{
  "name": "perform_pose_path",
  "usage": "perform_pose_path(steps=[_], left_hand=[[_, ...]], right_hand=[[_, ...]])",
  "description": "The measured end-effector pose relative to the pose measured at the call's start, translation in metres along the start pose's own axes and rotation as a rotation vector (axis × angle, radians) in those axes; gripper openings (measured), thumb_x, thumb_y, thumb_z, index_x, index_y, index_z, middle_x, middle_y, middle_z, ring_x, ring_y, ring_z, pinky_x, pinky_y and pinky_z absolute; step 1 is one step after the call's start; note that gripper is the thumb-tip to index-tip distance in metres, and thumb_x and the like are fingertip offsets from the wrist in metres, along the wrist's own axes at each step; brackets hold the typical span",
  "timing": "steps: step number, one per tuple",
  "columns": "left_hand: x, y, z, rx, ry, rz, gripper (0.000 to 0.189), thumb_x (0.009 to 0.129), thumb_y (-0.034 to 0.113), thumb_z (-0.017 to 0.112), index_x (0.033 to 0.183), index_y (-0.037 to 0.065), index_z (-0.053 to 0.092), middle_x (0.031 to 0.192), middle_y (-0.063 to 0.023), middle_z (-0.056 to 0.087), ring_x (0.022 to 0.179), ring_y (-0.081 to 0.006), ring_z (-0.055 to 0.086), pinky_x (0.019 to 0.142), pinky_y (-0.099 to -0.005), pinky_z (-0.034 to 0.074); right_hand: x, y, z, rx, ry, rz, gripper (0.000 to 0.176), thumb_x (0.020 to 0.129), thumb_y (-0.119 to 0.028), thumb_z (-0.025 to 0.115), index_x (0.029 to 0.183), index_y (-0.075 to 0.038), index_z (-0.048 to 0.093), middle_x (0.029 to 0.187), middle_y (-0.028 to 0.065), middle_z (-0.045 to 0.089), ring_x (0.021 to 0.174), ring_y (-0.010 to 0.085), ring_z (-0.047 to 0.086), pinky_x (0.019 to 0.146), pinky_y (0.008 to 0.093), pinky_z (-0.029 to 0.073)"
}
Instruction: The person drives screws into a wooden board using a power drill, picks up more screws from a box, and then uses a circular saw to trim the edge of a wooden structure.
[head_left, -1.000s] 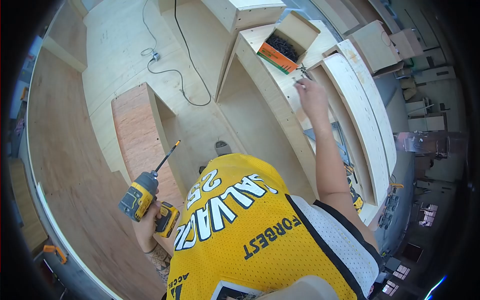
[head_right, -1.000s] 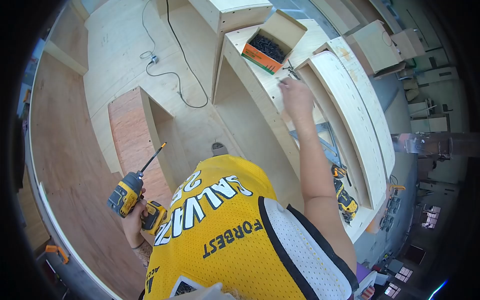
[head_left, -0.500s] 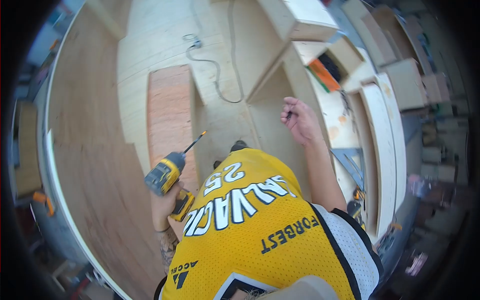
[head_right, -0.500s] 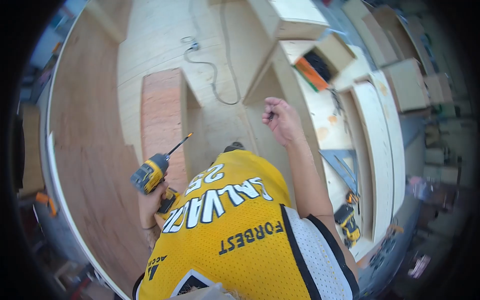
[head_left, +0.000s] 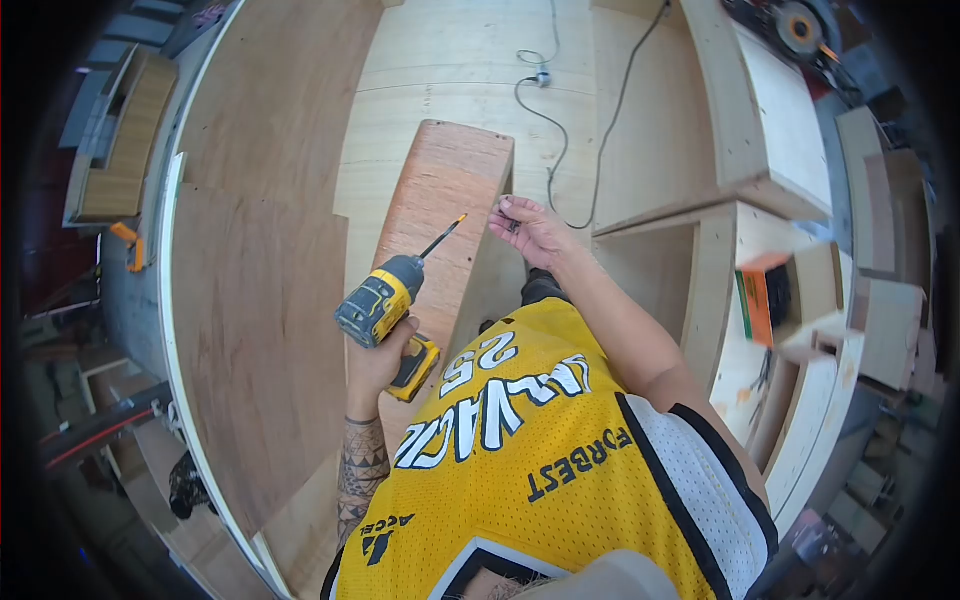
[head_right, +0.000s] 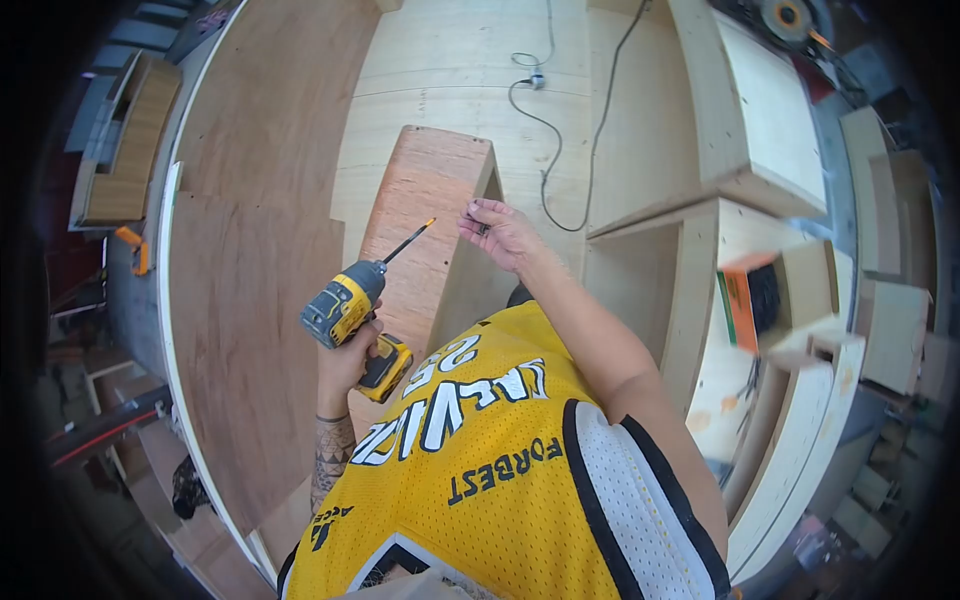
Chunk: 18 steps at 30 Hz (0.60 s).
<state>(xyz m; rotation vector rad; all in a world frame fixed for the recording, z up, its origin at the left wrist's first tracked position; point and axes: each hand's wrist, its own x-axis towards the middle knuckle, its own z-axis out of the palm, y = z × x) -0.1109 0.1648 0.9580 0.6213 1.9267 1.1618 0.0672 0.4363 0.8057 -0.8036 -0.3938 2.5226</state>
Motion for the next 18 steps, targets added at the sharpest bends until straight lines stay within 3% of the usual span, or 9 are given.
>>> perform_pose_path(steps=[1,3,7,18], left_hand=[[0.011,0.007,0.009,-0.01,-0.002,-0.006,0.029,0.091,0.001,0.075,0.12,0.0,0.073,0.09,-0.0009,0.07,0.059,-0.0059,0.058,0.053,-0.0244,0.045],[0.032,0.026,0.029,-0.018,0.009,-0.069,0.029,0.092,0.0,0.075,0.121,-0.001,0.072,0.111,-0.0081,0.077,0.061,-0.0075,0.061,0.054,-0.0248,0.05],[0.061,0.056,0.055,0.047,0.005,-0.124,0.028,0.092,0.0,0.075,0.12,0.0,0.071,0.111,-0.0068,0.076,0.06,-0.0073,0.06,0.054,-0.0249,0.049],[0.105,0.082,0.08,0.191,-0.017,-0.143,0.021,0.091,0.005,0.077,0.11,0.001,0.069,0.084,-0.0018,0.068,0.057,-0.008,0.059,0.054,-0.0273,0.048]], right_hand=[[0.018,0.0,-0.002,0.012,-0.017,0.02,0.02,0.102,-0.008,0.073,0.121,-0.004,0.068,0.108,0.0088,0.075,0.102,0.0221,0.074,0.098,0.0391,0.063],[0.048,-0.001,-0.003,0.149,-0.014,0.058,0.017,0.103,-0.008,0.072,0.118,-0.002,0.069,0.107,0.0106,0.075,0.102,0.023,0.074,0.098,0.0397,0.064],[0.075,-0.008,0.002,0.261,0.046,0.125,0.015,0.104,-0.008,0.07,0.117,0.001,0.069,0.108,0.0126,0.074,0.103,0.0248,0.074,0.1,0.0401,0.065],[0.099,-0.018,-0.013,0.357,0.19,0.143,0.016,0.106,-0.007,0.067,0.118,0.003,0.069,0.117,0.0132,0.071,0.112,0.0238,0.071,0.107,0.039,0.062]])
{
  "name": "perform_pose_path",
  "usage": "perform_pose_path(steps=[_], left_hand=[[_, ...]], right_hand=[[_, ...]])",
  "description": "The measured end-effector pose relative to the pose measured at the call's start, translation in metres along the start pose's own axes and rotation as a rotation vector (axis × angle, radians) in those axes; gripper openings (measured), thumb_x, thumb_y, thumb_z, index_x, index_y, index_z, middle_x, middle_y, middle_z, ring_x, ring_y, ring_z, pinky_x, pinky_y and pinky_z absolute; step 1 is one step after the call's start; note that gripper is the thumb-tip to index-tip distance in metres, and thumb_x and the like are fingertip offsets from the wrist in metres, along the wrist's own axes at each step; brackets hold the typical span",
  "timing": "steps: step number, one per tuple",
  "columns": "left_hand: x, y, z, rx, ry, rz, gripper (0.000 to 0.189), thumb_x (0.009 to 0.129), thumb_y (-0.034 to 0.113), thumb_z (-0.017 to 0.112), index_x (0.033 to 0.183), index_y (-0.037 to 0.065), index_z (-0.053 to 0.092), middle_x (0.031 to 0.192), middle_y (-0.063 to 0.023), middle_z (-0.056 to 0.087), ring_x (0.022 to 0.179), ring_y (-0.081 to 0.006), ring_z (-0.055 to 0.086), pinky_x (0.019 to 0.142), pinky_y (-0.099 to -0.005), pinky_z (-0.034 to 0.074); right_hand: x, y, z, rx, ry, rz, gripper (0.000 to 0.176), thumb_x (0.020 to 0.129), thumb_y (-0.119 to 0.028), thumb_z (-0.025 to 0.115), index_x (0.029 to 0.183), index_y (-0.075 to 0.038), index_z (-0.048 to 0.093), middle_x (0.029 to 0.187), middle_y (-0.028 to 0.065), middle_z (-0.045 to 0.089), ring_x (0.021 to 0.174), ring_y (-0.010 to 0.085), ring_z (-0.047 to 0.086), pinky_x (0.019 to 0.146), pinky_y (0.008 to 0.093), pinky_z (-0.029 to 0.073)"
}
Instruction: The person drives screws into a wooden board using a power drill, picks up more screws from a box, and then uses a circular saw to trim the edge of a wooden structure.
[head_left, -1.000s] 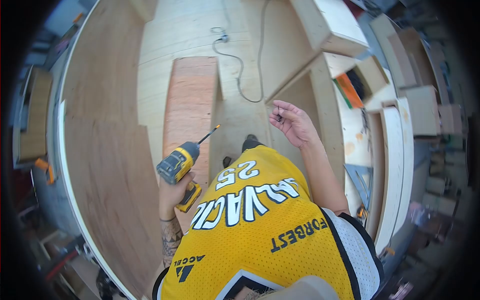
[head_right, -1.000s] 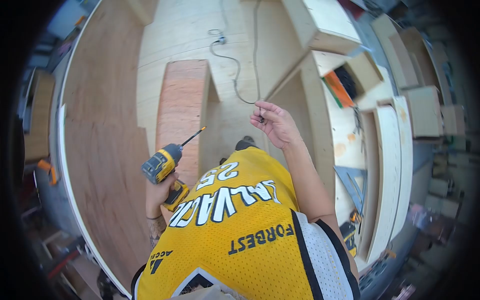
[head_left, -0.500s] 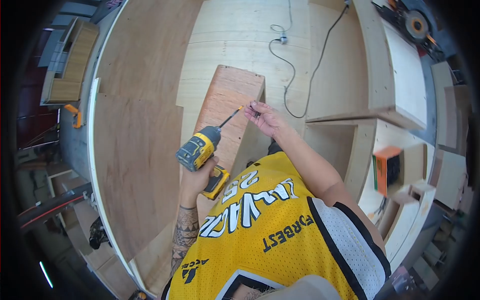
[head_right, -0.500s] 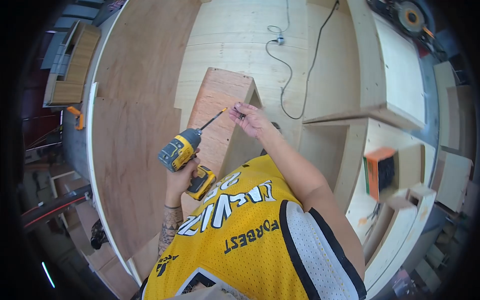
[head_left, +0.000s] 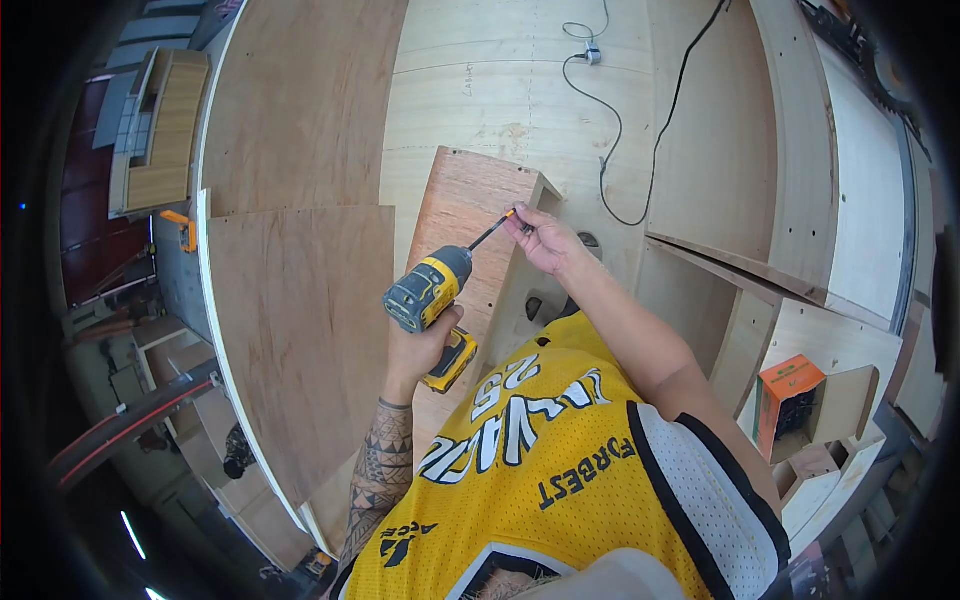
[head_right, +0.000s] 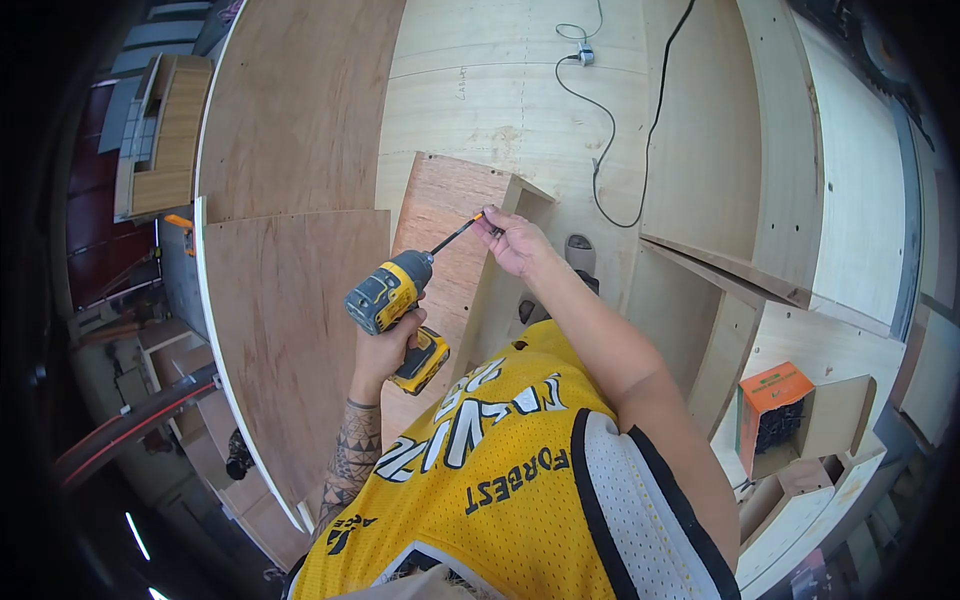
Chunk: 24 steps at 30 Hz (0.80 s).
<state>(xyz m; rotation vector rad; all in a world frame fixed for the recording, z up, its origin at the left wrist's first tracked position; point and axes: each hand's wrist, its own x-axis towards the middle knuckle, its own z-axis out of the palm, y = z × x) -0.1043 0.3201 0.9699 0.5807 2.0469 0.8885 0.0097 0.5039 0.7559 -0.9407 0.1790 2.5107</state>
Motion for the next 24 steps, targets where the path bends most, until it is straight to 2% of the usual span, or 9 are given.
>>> perform_pose_path(steps=[5,7,8,12,14,17,21,23,24], left_hand=[[0.02,0.013,0.002,0.077,-0.017,-0.017,0.02,0.09,0.009,0.078,0.105,-0.001,0.069,0.08,-0.0043,0.069,0.059,-0.0109,0.064,0.055,-0.0312,0.052],[0.028,0.024,0.01,0.162,-0.018,0.083,0.022,0.091,0.006,0.076,0.112,0.001,0.073,0.082,-0.0009,0.068,0.056,-0.0081,0.058,0.052,-0.0273,0.048],[0.029,0.033,0.01,0.201,-0.04,0.02,0.023,0.09,0.008,0.077,0.112,0.001,0.073,0.083,-0.0023,0.069,0.058,-0.0096,0.06,0.053,-0.0284,0.05],[0.039,0.047,0.01,0.332,-0.035,0.077,0.026,0.09,0.01,0.078,0.113,-0.001,0.073,0.086,-0.0039,0.071,0.058,-0.0103,0.062,0.055,-0.0296,0.052],[0.041,0.062,0.01,0.435,-0.074,0.011,0.035,0.088,0.015,0.08,0.119,0.0,0.074,0.097,-0.0173,0.079,0.089,-0.028,0.079,0.078,-0.041,0.061],[0.04,0.072,0.012,0.446,-0.07,0.041,0.035,0.088,0.016,0.08,0.119,-0.001,0.074,0.099,-0.019,0.079,0.091,-0.0299,0.08,0.079,-0.0408,0.061],[0.04,0.081,0.014,0.491,-0.073,0.097,0.035,0.088,0.015,0.079,0.119,-0.001,0.074,0.101,-0.0198,0.08,0.094,-0.0312,0.08,0.081,-0.0413,0.061],[0.043,0.083,0.014,0.526,-0.111,0.07,0.035,0.089,0.015,0.079,0.12,-0.001,0.072,0.102,-0.0121,0.077,0.083,-0.0199,0.075,0.071,-0.0367,0.061],[0.041,0.083,0.013,0.529,-0.113,0.068,0.035,0.089,0.015,0.079,0.12,-0.001,0.072,0.102,-0.0121,0.077,0.083,-0.0199,0.075,0.071,-0.0367,0.061]], right_hand=[[0.007,0.008,-0.002,0.11,0.023,-0.017,0.014,0.107,-0.009,0.066,0.115,0.002,0.067,0.113,0.0122,0.069,0.108,0.0232,0.07,0.103,0.0406,0.063],[0.009,0.011,-0.003,0.127,0.011,-0.03,0.013,0.108,-0.01,0.066,0.113,0.002,0.066,0.109,0.0117,0.068,0.105,0.0236,0.069,0.1,0.0414,0.064],[0.01,0.014,-0.001,0.127,0.022,-0.05,0.013,0.108,-0.011,0.067,0.112,0.001,0.066,0.109,0.0117,0.068,0.104,0.0234,0.069,0.098,0.0409,0.064],[0.016,0.019,0.001,0.169,0.063,-0.068,0.013,0.107,-0.012,0.068,0.115,-0.002,0.064,0.108,0.0115,0.068,0.102,0.023,0.069,0.096,0.0396,0.063],[0.018,0.019,0.0,0.18,0.053,-0.079,0.012,0.107,-0.012,0.068,0.115,-0.003,0.065,0.108,0.0113,0.069,0.101,0.0228,0.069,0.095,0.0394,0.063],[0.019,0.02,0.0,0.19,0.053,-0.079,0.011,0.107,-0.011,0.069,0.115,-0.004,0.065,0.107,0.011,0.069,0.101,0.0224,0.069,0.094,0.039,0.063],[0.021,0.02,-0.001,0.169,0.049,-0.089,0.012,0.107,-0.012,0.069,0.114,-0.004,0.066,0.106,0.0105,0.069,0.099,0.0219,0.07,0.092,0.0383,0.064],[0.021,0.02,-0.002,0.178,0.043,-0.09,0.012,0.107,-0.012,0.069,0.114,-0.003,0.066,0.106,0.0105,0.07,0.098,0.0217,0.07,0.091,0.0381,0.064],[0.02,0.023,-0.004,0.184,0.043,-0.085,0.011,0.107,-0.012,0.069,0.113,-0.003,0.066,0.105,0.0105,0.07,0.098,0.0215,0.07,0.091,0.0379,0.064]])
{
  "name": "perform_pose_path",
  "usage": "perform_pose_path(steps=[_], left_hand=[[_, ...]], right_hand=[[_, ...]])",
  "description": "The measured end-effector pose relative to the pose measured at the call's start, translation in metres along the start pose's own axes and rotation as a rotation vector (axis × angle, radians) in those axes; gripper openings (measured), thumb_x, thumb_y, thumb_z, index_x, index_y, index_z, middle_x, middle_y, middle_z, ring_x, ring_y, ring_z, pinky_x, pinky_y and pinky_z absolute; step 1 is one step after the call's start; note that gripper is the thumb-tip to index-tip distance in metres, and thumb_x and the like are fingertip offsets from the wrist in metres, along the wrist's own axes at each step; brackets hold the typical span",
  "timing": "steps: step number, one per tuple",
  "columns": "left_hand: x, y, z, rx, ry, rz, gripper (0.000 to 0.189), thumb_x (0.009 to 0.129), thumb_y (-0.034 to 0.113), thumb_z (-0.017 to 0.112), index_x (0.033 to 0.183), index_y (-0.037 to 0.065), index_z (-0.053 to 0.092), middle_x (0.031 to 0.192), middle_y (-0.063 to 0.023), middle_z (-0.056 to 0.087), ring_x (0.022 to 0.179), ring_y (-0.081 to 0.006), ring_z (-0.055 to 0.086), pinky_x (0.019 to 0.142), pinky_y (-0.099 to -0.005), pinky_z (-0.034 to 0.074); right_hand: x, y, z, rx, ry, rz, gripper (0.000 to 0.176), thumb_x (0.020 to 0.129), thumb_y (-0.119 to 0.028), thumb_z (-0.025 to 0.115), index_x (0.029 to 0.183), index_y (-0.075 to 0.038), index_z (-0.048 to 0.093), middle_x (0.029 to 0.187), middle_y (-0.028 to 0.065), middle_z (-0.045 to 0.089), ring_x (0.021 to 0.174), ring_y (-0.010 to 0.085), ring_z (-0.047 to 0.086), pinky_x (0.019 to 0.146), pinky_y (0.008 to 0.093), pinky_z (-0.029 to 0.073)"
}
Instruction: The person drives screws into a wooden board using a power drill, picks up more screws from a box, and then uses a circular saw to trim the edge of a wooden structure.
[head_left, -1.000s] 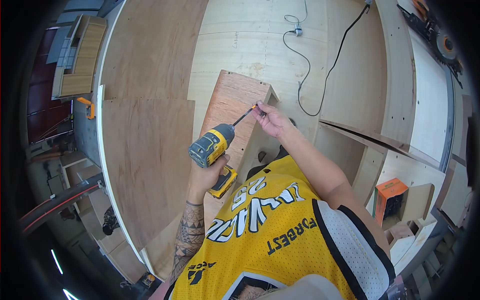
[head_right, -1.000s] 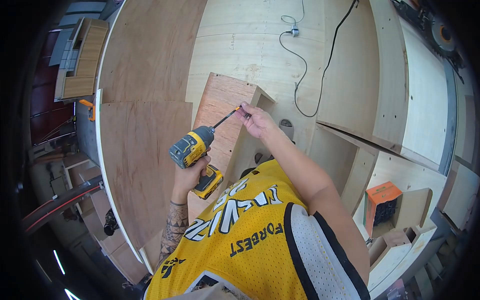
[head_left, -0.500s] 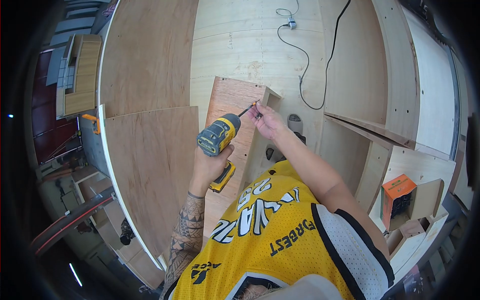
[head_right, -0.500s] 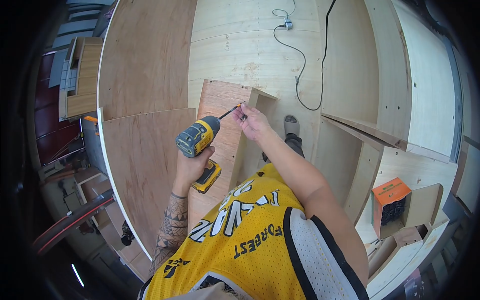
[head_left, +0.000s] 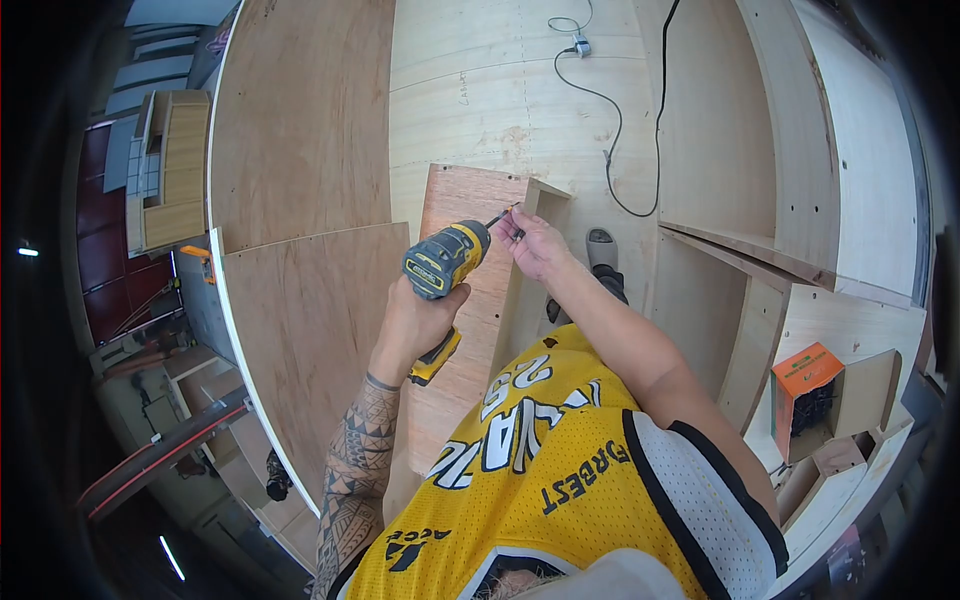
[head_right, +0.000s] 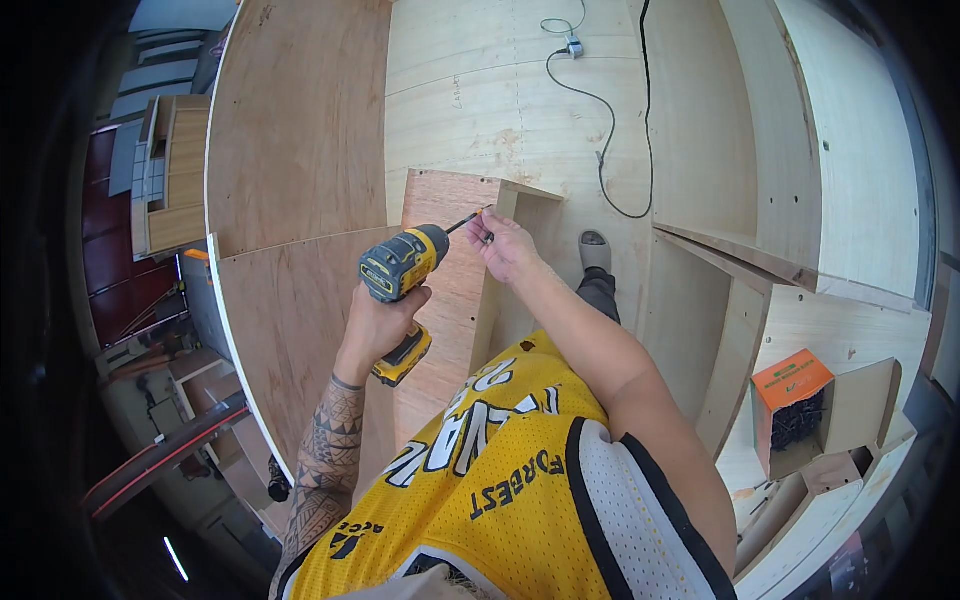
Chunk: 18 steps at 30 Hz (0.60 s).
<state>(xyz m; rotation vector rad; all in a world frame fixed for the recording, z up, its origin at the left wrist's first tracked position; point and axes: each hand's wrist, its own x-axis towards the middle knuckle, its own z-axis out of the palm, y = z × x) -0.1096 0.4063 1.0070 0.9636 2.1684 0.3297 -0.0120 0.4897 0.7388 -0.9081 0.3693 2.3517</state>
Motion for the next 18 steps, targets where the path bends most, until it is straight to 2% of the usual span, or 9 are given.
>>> perform_pose_path(steps=[2,7,10,12,13,15,16,18], left_hand=[[-0.001,0.003,-0.002,0.034,-0.011,0.021,0.036,0.09,0.016,0.079,0.121,-0.002,0.071,0.102,-0.0128,0.078,0.089,-0.0221,0.076,0.076,-0.038,0.061],[0.002,0.011,-0.007,0.077,-0.02,0.058,0.035,0.091,0.017,0.078,0.119,-0.002,0.07,0.101,-0.0142,0.077,0.092,-0.0236,0.075,0.081,-0.0387,0.06],[0.013,0.022,-0.017,0.083,-0.064,0.071,0.034,0.092,0.018,0.078,0.118,-0.001,0.07,0.1,-0.0147,0.076,0.093,-0.0243,0.075,0.082,-0.0387,0.059],[0.024,0.029,-0.024,0.099,-0.106,0.059,0.034,0.092,0.019,0.078,0.117,-0.001,0.07,0.099,-0.0149,0.076,0.091,-0.0245,0.075,0.082,-0.0388,0.06],[0.029,0.03,-0.026,0.1,-0.106,0.058,0.034,0.092,0.019,0.078,0.117,-0.001,0.07,0.099,-0.0149,0.076,0.091,-0.0245,0.075,0.082,-0.0388,0.06],[0.037,0.034,-0.03,0.181,-0.119,0.084,0.037,0.093,0.019,0.075,0.124,-0.001,0.069,0.099,-0.0215,0.076,0.09,-0.0319,0.078,0.079,-0.0424,0.061],[0.039,0.044,-0.035,0.195,-0.171,0.012,0.038,0.092,0.019,0.075,0.123,-0.001,0.069,0.102,-0.0224,0.077,0.092,-0.0317,0.078,0.08,-0.042,0.062],[0.041,0.045,-0.036,0.21,-0.169,0.004,0.037,0.092,0.019,0.075,0.123,-0.001,0.069,0.101,-0.0226,0.077,0.092,-0.0318,0.078,0.08,-0.0419,0.062]], right_hand=[[0.002,0.0,-0.002,0.0,-0.004,-0.002,0.011,0.107,-0.012,0.069,0.113,-0.003,0.067,0.105,0.0103,0.07,0.097,0.0213,0.07,0.09,0.0378,0.064],[-0.002,0.001,0.0,-0.034,-0.001,-0.004,0.01,0.107,-0.014,0.069,0.112,-0.005,0.068,0.102,0.0087,0.071,0.095,0.0208,0.07,0.088,0.037,0.063],[-0.004,0.0,-0.01,-0.059,-0.031,-0.015,0.012,0.106,-0.018,0.071,0.109,-0.007,0.068,0.095,0.0055,0.071,0.089,0.0165,0.069,0.081,0.033,0.061],[-0.009,0.002,-0.015,-0.44,0.117,-0.112,0.026,0.099,-0.029,0.08,0.099,-0.006,0.068,0.088,0.0044,0.07,0.083,0.0163,0.067,0.074,0.0326,0.057],[-0.015,0.006,-0.015,-0.438,0.117,-0.111,0.026,0.099,-0.029,0.08,0.099,-0.006,0.068,0.088,0.0044,0.07,0.083,0.0163,0.067,0.074,0.0326,0.057],[-0.031,0.013,-0.018,-1.105,0.328,-0.374,0.041,0.09,-0.04,0.086,0.088,-0.004,0.066,0.085,0.0065,0.07,0.079,0.0199,0.065,0.071,0.0367,0.054],[-0.032,0.018,-0.024,-1.102,0.329,-0.374,0.041,0.09,-0.04,0.086,0.088,-0.004,0.066,0.085,0.0065,0.07,0.079,0.0199,0.065,0.071,0.0367,0.054],[-0.032,0.024,-0.034,-1.262,0.264,-0.359,0.05,0.085,-0.047,0.089,0.083,-0.003,0.065,0.085,0.0113,0.07,0.079,0.0254,0.066,0.073,0.0411,0.054]])
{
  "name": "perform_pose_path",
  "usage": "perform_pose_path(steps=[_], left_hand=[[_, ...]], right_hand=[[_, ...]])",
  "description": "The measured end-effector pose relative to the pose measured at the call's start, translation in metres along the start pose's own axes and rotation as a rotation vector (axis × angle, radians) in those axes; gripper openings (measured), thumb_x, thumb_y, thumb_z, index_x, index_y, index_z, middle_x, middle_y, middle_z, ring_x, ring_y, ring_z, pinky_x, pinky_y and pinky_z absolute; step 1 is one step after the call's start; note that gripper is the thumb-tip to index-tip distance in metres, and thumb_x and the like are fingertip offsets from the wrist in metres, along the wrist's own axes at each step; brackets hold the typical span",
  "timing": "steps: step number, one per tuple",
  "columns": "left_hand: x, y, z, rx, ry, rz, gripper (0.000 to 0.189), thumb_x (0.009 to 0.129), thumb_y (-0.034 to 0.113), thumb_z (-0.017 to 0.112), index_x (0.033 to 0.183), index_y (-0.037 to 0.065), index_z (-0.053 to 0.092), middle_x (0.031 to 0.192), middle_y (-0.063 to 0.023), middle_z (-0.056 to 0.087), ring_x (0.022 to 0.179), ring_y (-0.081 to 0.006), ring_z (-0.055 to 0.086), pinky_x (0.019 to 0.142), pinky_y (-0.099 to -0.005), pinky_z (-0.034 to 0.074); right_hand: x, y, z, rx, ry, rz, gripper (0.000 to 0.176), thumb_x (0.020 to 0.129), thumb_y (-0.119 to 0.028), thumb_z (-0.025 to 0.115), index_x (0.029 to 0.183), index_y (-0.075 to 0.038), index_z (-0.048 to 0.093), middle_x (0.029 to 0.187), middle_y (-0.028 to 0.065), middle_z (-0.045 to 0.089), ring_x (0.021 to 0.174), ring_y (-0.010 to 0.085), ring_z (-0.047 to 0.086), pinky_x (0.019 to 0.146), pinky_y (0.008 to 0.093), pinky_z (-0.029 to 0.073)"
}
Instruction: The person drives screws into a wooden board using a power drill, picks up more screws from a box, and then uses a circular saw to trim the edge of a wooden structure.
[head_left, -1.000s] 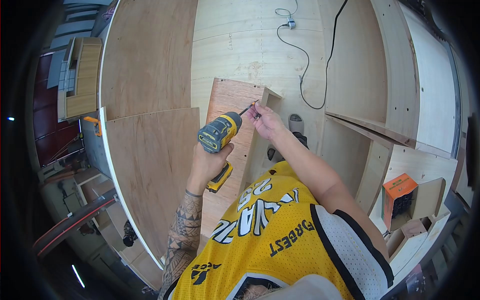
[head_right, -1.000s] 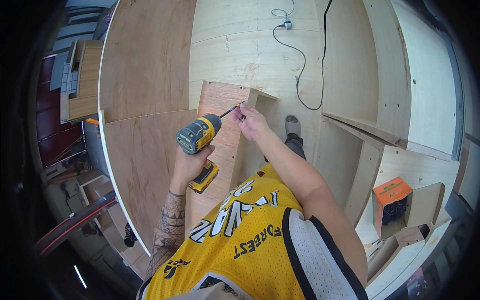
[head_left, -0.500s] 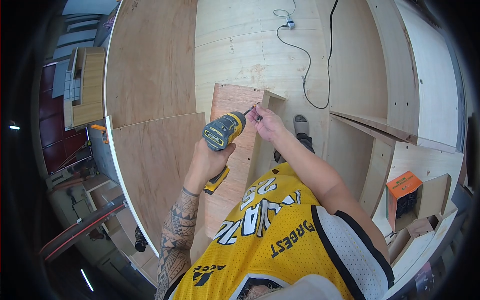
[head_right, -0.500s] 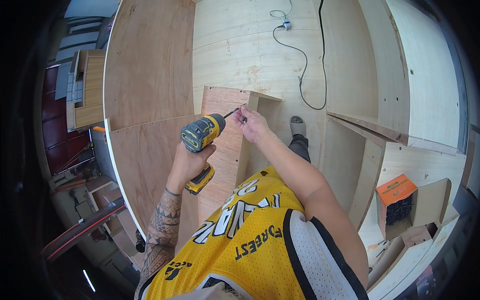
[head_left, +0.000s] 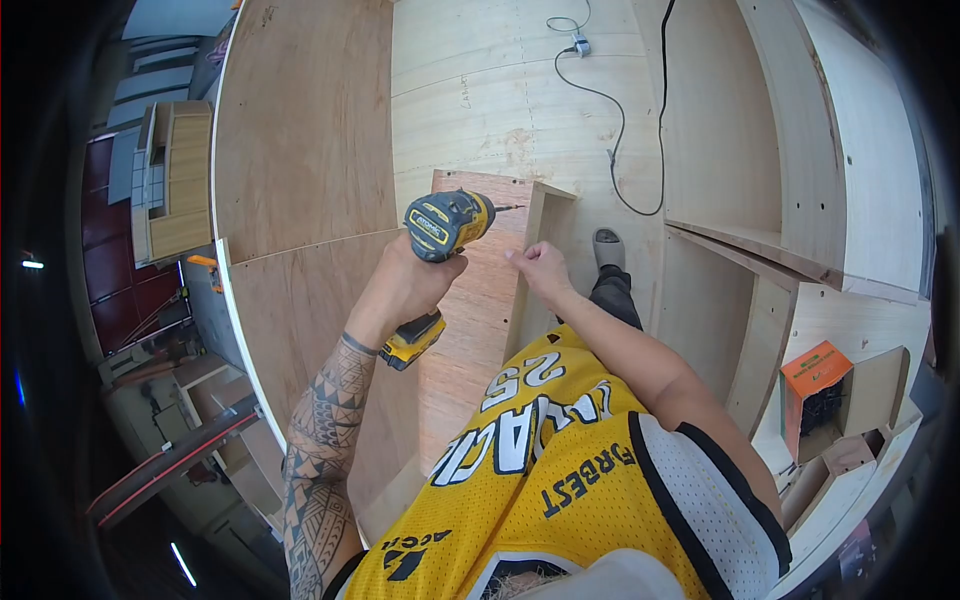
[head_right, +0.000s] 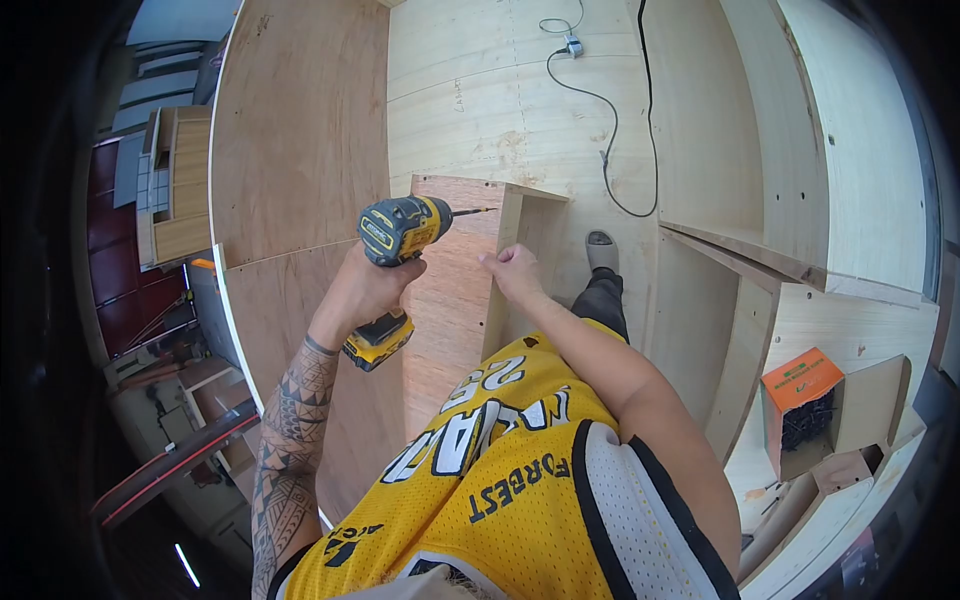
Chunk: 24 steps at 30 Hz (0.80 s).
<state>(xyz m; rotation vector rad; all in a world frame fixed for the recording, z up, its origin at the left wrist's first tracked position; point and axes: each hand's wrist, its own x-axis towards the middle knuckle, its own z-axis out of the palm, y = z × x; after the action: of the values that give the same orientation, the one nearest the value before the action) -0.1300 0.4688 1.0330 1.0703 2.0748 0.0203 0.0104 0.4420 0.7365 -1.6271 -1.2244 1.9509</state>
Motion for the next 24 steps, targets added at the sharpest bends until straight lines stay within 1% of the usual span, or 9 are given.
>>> perform_pose_path(steps=[8,11,13,16,18,19,21,22,24], left_hand=[[0.0,0.002,0.002,0.012,-0.009,0.011,0.034,0.092,0.018,0.073,0.12,-0.001,0.07,0.097,-0.0224,0.077,0.089,-0.0342,0.079,0.079,-0.0427,0.062],[0.004,-0.007,0.01,0.056,0.021,0.047,0.035,0.09,0.017,0.075,0.119,-0.001,0.069,0.093,-0.0175,0.075,0.083,-0.0288,0.077,0.075,-0.0405,0.062],[0.012,-0.023,0.022,0.182,0.058,0.168,0.037,0.09,0.019,0.076,0.121,0.0,0.069,0.094,-0.0196,0.075,0.089,-0.0306,0.078,0.078,-0.041,0.062],[0.01,-0.026,0.022,0.123,0.064,0.113,0.039,0.091,0.023,0.078,0.121,0.0,0.07,0.087,-0.0165,0.075,0.077,-0.0272,0.079,0.07,-0.0393,0.062],[0.006,-0.019,0.019,0.06,0.05,0.052,0.039,0.092,0.024,0.079,0.121,-0.001,0.071,0.084,-0.0148,0.075,0.071,-0.0247,0.078,0.066,-0.0383,0.062],[0.002,-0.012,0.017,-0.01,0.043,0.008,0.038,0.092,0.026,0.079,0.118,-0.001,0.072,0.081,-0.0128,0.075,0.067,-0.0218,0.076,0.063,-0.0368,0.061],[-0.002,-0.01,0.014,-0.081,0.041,-0.034,0.037,0.093,0.028,0.08,0.116,-0.001,0.073,0.078,-0.0108,0.074,0.063,-0.019,0.075,0.06,-0.0353,0.06],[-0.001,-0.014,0.015,-0.076,0.051,-0.059,0.037,0.093,0.029,0.08,0.114,-0.001,0.073,0.076,-0.01,0.074,0.063,-0.0174,0.074,0.06,-0.0342,0.059],[0.002,-0.026,0.021,-0.071,0.064,-0.08,0.036,0.094,0.03,0.08,0.112,-0.001,0.073,0.075,-0.0091,0.073,0.063,-0.0158,0.073,0.06,-0.0332,0.059]], right_hand=[[0.004,0.01,-0.001,-0.106,-0.027,-0.082,0.05,0.086,-0.048,0.087,0.084,-0.003,0.065,0.084,0.0163,0.07,0.079,0.0299,0.067,0.073,0.0428,0.055],[0.003,0.014,0.0,-0.106,-0.032,-0.086,0.049,0.086,-0.047,0.087,0.084,-0.004,0.065,0.083,0.0156,0.07,0.079,0.0298,0.067,0.073,0.0429,0.055],[0.008,0.01,-0.004,-0.101,-0.028,-0.086,0.049,0.086,-0.047,0.087,0.084,-0.004,0.065,0.083,0.0151,0.069,0.078,0.0294,0.067,0.072,0.0429,0.055],[-0.002,0.0,-0.008,-0.106,-0.054,-0.074,0.046,0.086,-0.043,0.088,0.089,-0.003,0.065,0.084,0.0146,0.069,0.078,0.0288,0.066,0.073,0.0426,0.054],[-0.006,-0.015,-0.015,-0.178,0.144,-0.23,0.039,0.088,-0.033,0.086,0.098,-0.002,0.064,0.089,0.015,0.068,0.078,0.0299,0.065,0.074,0.0431,0.054],[-0.006,-0.025,-0.019,-0.18,0.141,-0.234,0.039,0.088,-0.033,0.086,0.098,-0.002,0.064,0.089,0.015,0.068,0.078,0.0299,0.065,0.074,0.0431,0.054],[0.002,-0.045,-0.025,-0.133,0.19,-0.509,0.026,0.092,-0.02,0.079,0.106,-0.003,0.064,0.094,0.0162,0.068,0.084,0.0345,0.067,0.078,0.0459,0.055],[0.014,-0.046,-0.023,-0.132,0.192,-0.514,0.026,0.092,-0.02,0.079,0.106,-0.003,0.064,0.094,0.0162,0.068,0.084,0.0345,0.067,0.078,0.0459,0.055],[0.038,-0.046,-0.019,-0.252,0.214,-0.832,0.016,0.096,-0.012,0.072,0.107,-0.002,0.066,0.092,0.0158,0.067,0.086,0.0344,0.069,0.081,0.0452,0.055]])
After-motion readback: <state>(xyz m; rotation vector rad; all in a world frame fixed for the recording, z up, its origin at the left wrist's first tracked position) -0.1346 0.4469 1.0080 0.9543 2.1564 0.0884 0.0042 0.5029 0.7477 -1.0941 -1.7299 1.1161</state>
